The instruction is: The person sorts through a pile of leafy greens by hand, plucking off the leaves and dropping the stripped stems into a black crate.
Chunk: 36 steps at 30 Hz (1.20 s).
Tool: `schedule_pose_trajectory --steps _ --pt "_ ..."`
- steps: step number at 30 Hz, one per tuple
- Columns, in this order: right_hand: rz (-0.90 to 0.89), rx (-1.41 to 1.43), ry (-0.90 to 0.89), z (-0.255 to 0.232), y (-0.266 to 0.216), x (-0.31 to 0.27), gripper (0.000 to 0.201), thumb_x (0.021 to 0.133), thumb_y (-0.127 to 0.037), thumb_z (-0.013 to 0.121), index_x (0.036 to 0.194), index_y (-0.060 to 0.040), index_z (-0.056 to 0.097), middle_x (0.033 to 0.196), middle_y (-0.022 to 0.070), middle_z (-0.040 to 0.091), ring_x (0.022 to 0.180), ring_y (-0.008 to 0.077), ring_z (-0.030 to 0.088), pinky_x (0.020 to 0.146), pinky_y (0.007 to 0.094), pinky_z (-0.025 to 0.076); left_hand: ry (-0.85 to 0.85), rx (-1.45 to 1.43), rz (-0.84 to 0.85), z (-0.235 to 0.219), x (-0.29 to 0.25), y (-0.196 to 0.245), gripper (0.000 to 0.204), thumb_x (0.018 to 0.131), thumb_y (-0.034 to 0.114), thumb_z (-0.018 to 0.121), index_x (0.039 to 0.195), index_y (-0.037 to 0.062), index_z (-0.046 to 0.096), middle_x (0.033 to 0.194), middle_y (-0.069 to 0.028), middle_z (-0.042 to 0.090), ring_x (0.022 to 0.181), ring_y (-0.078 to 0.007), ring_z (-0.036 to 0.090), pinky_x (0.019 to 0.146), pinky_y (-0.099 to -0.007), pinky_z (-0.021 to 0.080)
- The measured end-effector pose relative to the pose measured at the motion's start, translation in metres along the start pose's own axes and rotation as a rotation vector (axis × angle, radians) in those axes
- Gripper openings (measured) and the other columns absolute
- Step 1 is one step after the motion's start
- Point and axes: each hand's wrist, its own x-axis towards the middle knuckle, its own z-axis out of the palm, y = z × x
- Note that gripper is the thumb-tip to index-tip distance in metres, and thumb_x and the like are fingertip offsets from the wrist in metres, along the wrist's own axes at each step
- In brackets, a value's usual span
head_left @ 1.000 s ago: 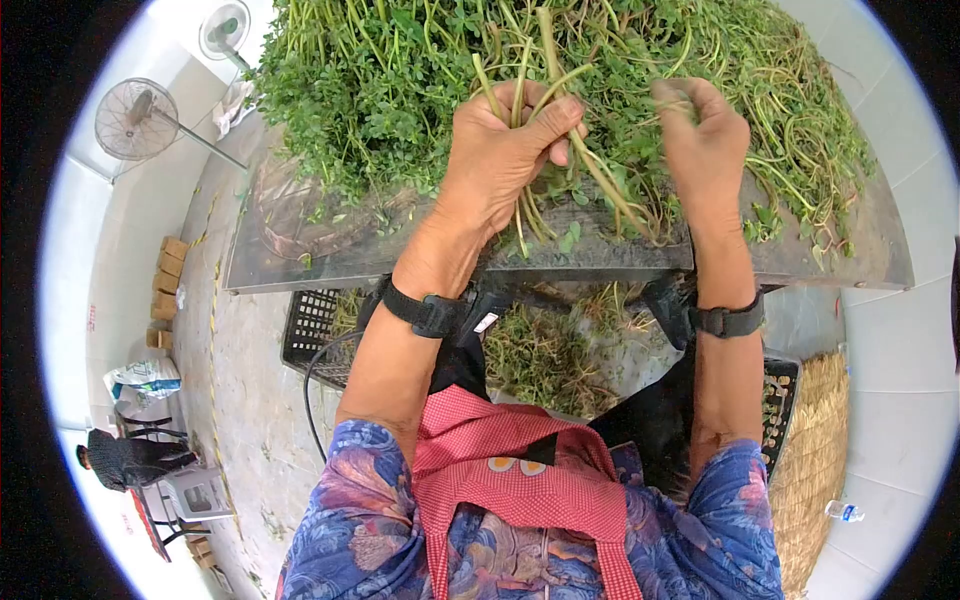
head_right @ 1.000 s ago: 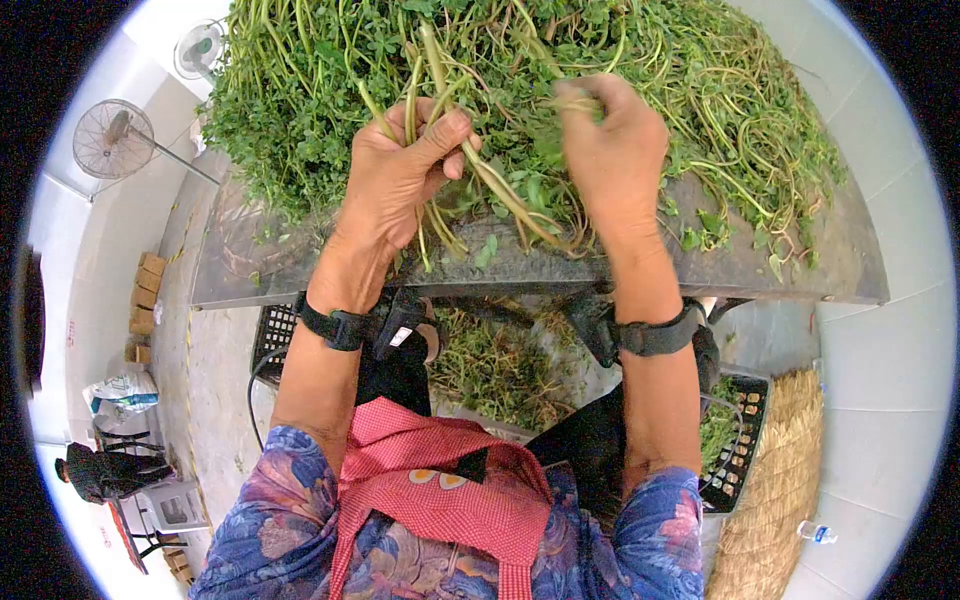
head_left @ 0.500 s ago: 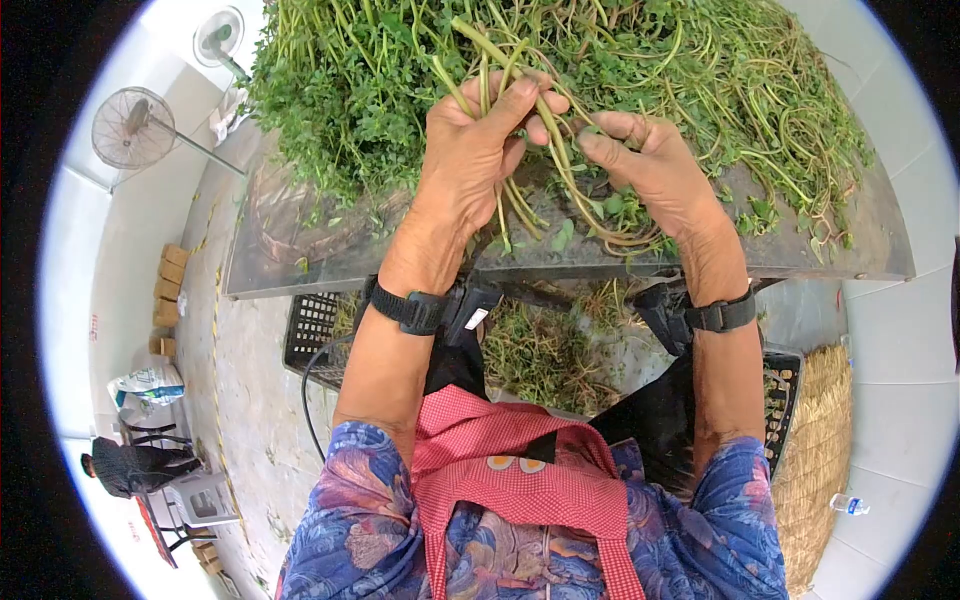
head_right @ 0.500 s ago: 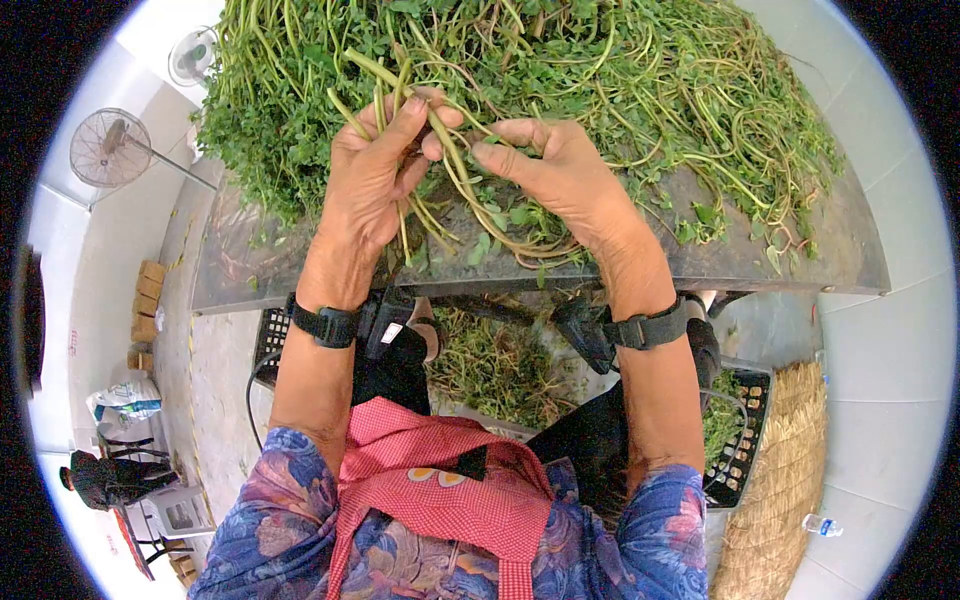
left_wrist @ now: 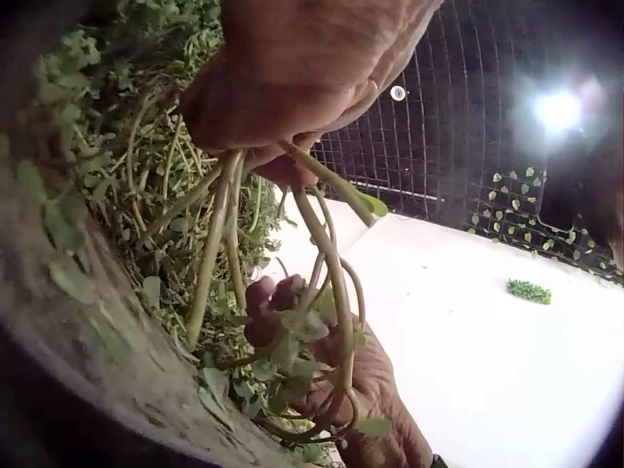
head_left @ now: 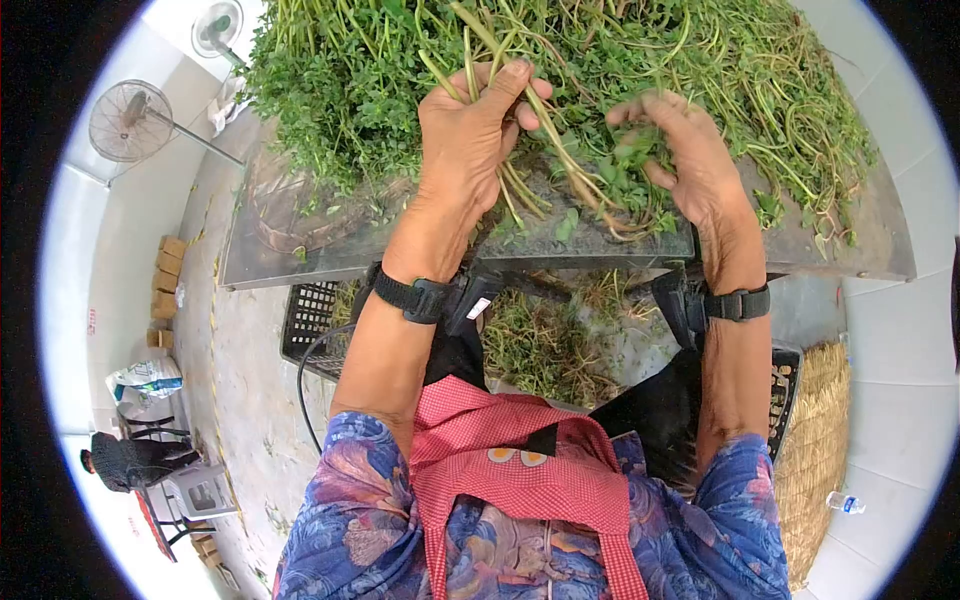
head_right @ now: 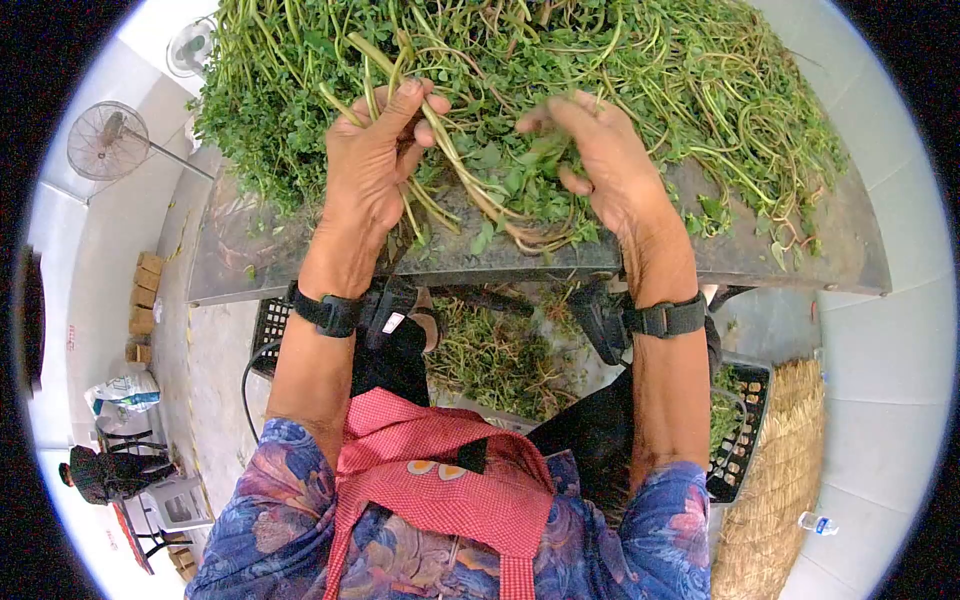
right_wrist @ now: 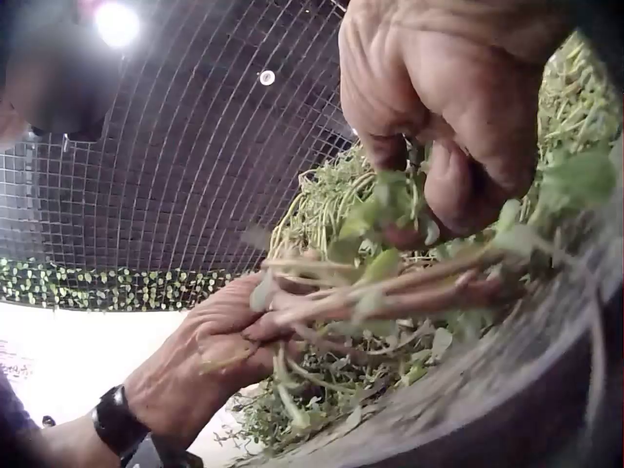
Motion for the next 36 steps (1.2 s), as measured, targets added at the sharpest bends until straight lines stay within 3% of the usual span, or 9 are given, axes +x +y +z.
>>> schedule_pose_trajectory --steps 7,15,18,20,23,27,30,33,36 --pt "-0.241 -0.222 -0.149 0.026 0.011 -0.012 0.034 0.082 -0.024 0.063 0.101 0.0034 0.059 0.087 0.0016 0.059 0.077 0.0059 0.05 0.069 0.0222 0.041 0.051 -0.035 -0.016 0.001 -0.001 0.002 0.012 0.084 0.015 0.063 0.085 0.0028 0.062 0.075 -0.0088 0.065 0.049 -0.0035 0.052 0.034 -0.0143 0.027" --pt "-0.212 -0.324 -0.113 0.032 0.012 -0.015 0.021 0.078 -0.018 0.064 0.082 0.0022 0.064 0.065 0.0001 0.058 0.062 0.007 0.048 0.058 0.0271 0.043 0.041 -0.058 0.009 0.004 -0.002 0.0 0.012 0.085 0.014 0.062 0.087 0.003 0.062 0.076 -0.0078 0.065 0.049 -0.0038 0.052 0.034 -0.0151 0.028" --pt "-0.29 -0.465 -0.055 0.032 0.014 -0.012 0.022 0.078 -0.018 0.063 0.085 0.003 0.062 0.067 0.0078 0.06 0.062 0.0135 0.053 0.06 0.0291 0.044 -0.046 0.007 -0.058 0.003 -0.006 0.002 0.015 0.085 0.017 0.062 0.091 0.0026 0.062 0.08 -0.0068 0.066 0.052 -0.0029 0.051 0.035 -0.0145 0.028" --pt "-0.54 -0.714 0.093 0.035 0.014 -0.012 0.022 0.079 -0.017 0.06 0.088 0.0031 0.059 0.072 0.0184 0.06 0.068 0.0284 0.059 0.064 0.0352 0.045 -0.174 0.019 -0.086 0.006 -0.007 -0.006 0.02 0.085 0.019 0.061 0.096 0.0019 0.061 0.085 -0.005 0.066 0.057 -0.0024 0.051 0.038 -0.0143 0.028" --pt "-0.525 -0.882 0.18 0.032 0.019 -0.008 0.021 0.08 -0.016 0.058 0.089 0.003 0.058 0.081 0.0247 0.06 0.079 0.0395 0.057 0.07 0.0413 0.045 -0.14 0.053 -0.019 0.01 -0.009 -0.016 0.019 0.085 0.019 0.062 0.095 0.0019 0.061 0.083 -0.0043 0.066 0.056 -0.0029 0.05 0.039 -0.0153 0.028" --pt "-0.485 -1.013 0.29 0.03 0.012 -0.005 0.02 0.08 -0.015 0.057 0.089 0.0033 0.058 0.081 0.0248 0.06 0.081 0.0395 0.058 0.071 0.0433 0.045 -0.08 0.18 0.063 0.015 -0.012 -0.018 0.015 0.086 0.014 0.06 0.082 -0.0008 0.058 0.078 -0.0083 0.063 0.055 -0.0078 0.053 0.051 -0.0212 0.042" --pt "-0.49 -0.92 0.371 0.021 0.01 0.002 0.022 0.081 -0.016 0.056 0.088 0.0044 0.057 0.079 0.0261 0.058 0.08 0.0417 0.057 0.07 0.044 0.044 -0.05 0.195 0.056 0.018 -0.014 -0.015 0.017 0.089 0.015 0.057 0.081 -0.0003 0.056 0.08 -0.0102 0.064 0.053 -0.0085 0.054 0.049 -0.0208 0.042" --pt "-0.543 -0.97 0.481 -0.001 0.012 0.005 0.025 0.083 -0.021 0.056 0.086 0.0043 0.057 0.075 0.0195 0.062 0.068 0.0339 0.059 0.061 0.0393 0.044 -0.129 0.05 0.12 0.019 -0.011 -0.007 0.018 0.091 0.016 0.053 0.083 0.0004 0.055 0.083 -0.0129 0.065 0.053 -0.0089 0.055 0.047 -0.0196 0.041" --pt "-0.104 -0.221 0.135 -0.013 -0.004 -0.006 0.028 0.084 -0.03 0.059 0.089 -0.0027 0.059 0.069 -0.0017 0.057 0.048 0.0028 0.037 0.041 0.0213 0.029 -0.119 -0.01 0.057 0.011 -0.006 -0.012 0.017 0.092 0.018 0.051 0.086 0.0028 0.055 0.086 -0.0153 0.066 0.054 -0.007 0.056 0.038 -0.0157 0.032"
